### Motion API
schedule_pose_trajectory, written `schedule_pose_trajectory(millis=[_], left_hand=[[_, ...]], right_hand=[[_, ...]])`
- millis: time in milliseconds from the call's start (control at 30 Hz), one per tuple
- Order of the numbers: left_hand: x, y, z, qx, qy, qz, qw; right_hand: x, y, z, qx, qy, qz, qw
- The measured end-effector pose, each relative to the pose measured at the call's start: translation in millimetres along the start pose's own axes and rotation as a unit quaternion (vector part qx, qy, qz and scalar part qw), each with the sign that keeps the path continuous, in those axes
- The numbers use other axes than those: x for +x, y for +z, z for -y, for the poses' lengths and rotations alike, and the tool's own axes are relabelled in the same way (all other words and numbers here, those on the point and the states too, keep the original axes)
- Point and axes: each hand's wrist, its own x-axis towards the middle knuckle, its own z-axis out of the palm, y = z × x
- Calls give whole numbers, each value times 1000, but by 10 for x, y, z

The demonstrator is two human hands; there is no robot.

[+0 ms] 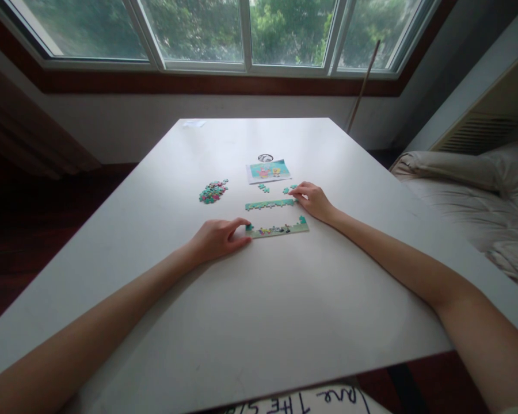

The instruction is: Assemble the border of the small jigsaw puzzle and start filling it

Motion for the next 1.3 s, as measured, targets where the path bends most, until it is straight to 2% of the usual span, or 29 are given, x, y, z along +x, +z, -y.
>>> schedule_pose_trajectory(millis=[133,267,433,500,600,767,1300], left_hand=[[-6,0,16,-1,0,3,1000],[-9,4,14,-5,3,0,1000],[-17,6,8,1,2,0,1000],[-19,7,13,1,2,0,1000],[-17,5,17,-1,0,3,1000],[-17,-1,6,1,-2,9,1000],[-9,-7,-4,-5,5,-2,1000]], right_hand=[[18,-50,24,15,100,-32,994],[40,-79,-36,30,175,-3,984],[65,-210,-171,107,139,128,976],[69,-265,-210,124,109,150,975],[70,-300,-237,121,81,154,977],[62,-290,-247,128,70,165,975],[17,-239,-168,178,126,125,968]])
